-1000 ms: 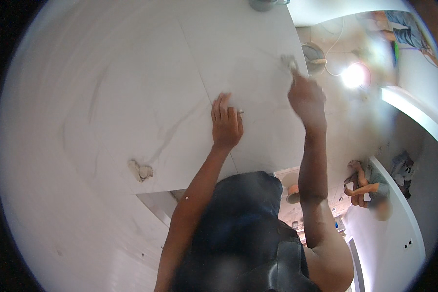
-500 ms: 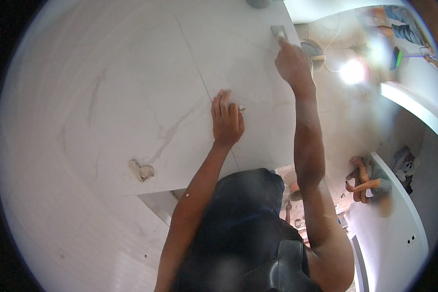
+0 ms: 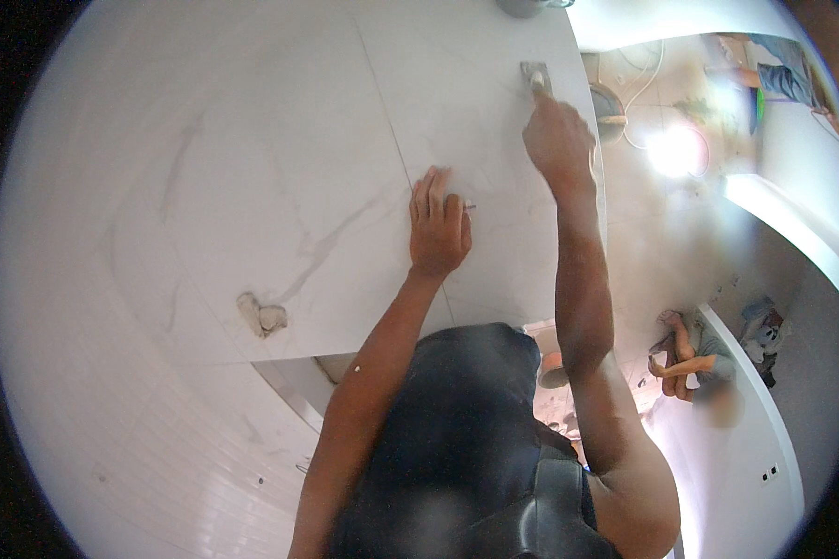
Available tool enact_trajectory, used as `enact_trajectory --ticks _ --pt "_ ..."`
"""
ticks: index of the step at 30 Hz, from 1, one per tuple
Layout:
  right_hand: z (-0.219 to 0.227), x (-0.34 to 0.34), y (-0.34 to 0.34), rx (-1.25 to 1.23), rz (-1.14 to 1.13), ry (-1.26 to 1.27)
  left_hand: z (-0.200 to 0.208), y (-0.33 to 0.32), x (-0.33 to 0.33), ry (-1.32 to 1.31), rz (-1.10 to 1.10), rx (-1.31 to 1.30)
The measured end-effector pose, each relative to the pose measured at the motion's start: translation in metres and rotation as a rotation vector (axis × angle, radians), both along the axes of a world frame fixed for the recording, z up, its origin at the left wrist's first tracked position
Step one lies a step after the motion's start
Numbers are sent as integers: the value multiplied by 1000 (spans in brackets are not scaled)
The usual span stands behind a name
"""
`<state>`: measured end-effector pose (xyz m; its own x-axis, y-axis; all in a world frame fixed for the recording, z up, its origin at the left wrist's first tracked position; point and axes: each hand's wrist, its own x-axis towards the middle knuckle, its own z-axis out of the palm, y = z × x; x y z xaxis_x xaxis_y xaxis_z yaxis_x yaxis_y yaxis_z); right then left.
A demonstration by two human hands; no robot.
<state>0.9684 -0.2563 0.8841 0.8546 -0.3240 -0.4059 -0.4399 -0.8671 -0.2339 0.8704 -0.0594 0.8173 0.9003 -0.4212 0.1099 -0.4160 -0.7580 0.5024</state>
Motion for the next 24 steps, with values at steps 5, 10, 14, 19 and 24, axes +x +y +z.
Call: enact_trajectory --ticks 5,10,14,19,24 --pt "21 -28 2 12 39 57 1 1 -1 47 11 3" --pt "34 -84 24 -41 0 170 -1 -1 0 22 33 -16" --pt "14 -18 18 -20 39 16 1 -2 0 32 29 -9" --pt "0 24 7 -2 34 -79 1 -2 3 54 8 -22" --pt "34 -78 23 -34 57 162 -4 3 1 67 41 -27"
